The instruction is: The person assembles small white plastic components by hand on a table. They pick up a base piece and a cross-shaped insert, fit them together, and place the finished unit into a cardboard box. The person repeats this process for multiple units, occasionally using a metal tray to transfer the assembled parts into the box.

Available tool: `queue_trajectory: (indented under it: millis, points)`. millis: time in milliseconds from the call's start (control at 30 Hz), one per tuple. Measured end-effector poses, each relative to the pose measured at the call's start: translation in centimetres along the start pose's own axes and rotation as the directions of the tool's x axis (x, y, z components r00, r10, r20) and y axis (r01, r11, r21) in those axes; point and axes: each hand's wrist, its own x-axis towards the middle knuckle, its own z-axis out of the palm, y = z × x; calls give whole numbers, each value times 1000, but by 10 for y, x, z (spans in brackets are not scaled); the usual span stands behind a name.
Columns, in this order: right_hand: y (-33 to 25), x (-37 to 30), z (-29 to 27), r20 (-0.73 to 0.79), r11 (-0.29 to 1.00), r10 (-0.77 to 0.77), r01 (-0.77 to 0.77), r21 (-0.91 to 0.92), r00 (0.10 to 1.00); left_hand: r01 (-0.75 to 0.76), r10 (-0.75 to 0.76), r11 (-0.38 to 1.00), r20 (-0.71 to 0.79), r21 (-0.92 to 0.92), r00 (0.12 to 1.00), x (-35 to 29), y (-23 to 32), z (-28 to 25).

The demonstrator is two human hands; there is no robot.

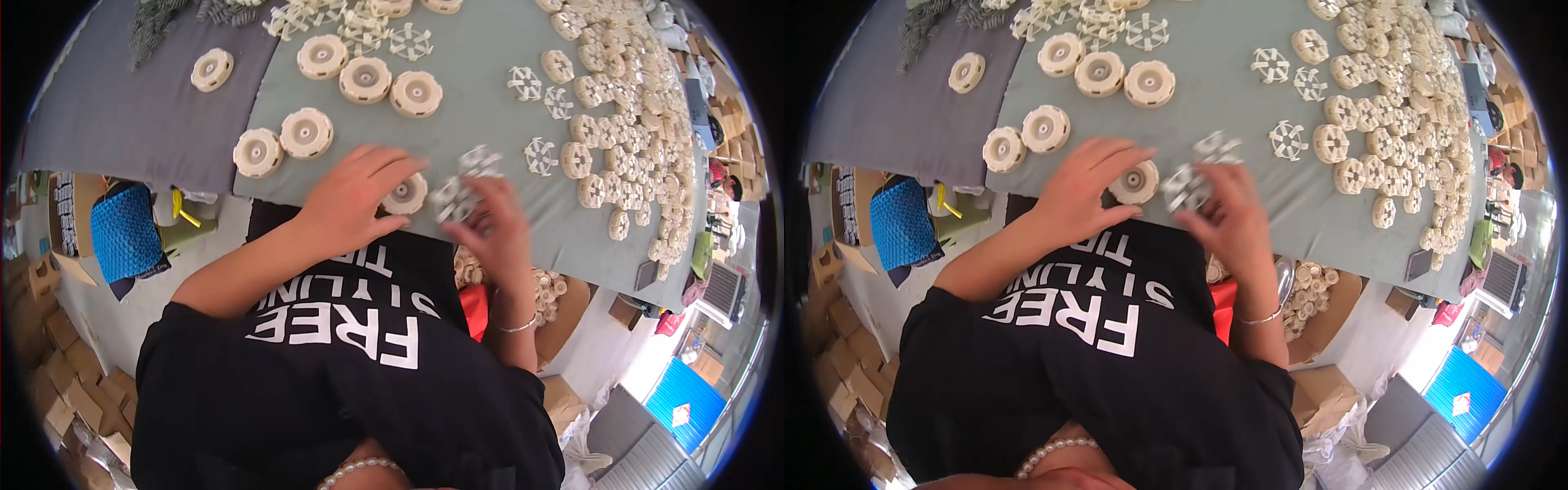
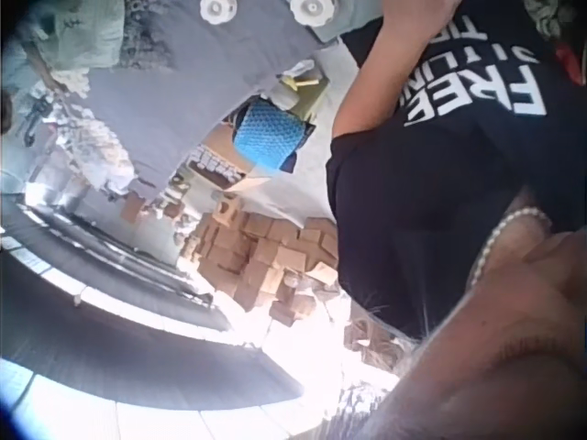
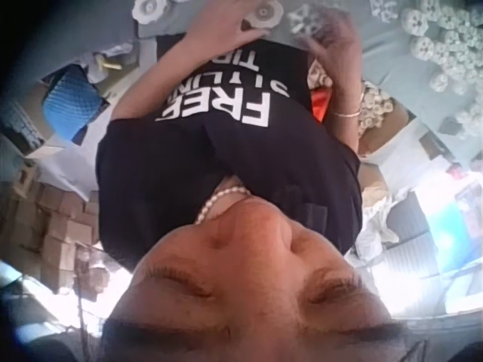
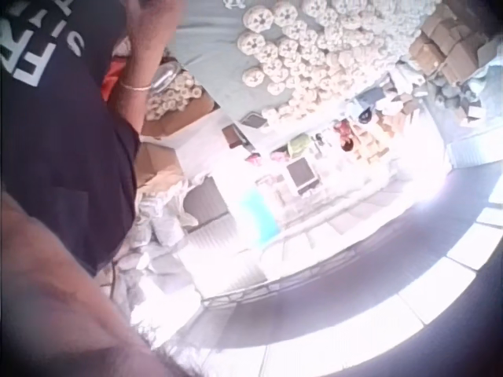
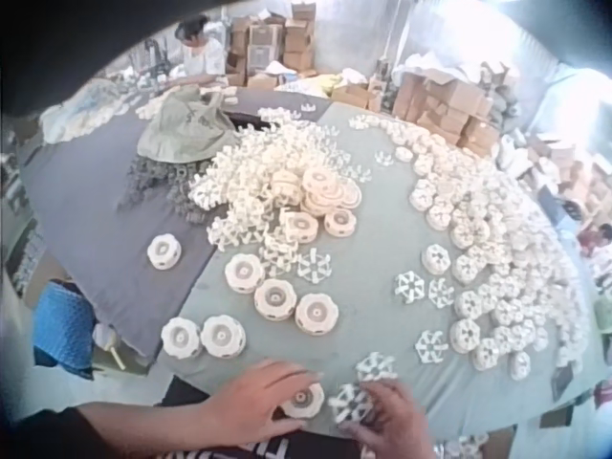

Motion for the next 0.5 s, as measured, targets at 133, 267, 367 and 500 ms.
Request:
queue_trajectory:
  millis: [133, 267, 367, 500]
  points:
    - [16, 5, -12, -192, 991, -17, -8, -130, 981, 0, -2, 1000, -61, -27, 998, -8, -7, 1]
    - [7, 6, -13, -138, 999, -51, 52, -2, 989, 5, -8, 997, -40, -82, 999, -14, -16, -2]
    - [-10, 10, -3, -108, 986, -166, 168, 12, 980, -34, 19, 988, -103, -148, 994, -14, -22, 2]
    - [-35, 18, 20, -23, 960, -263, 259, -108, 965, 264, -305, 840, -11, -474, 952, -18, -5, -11]
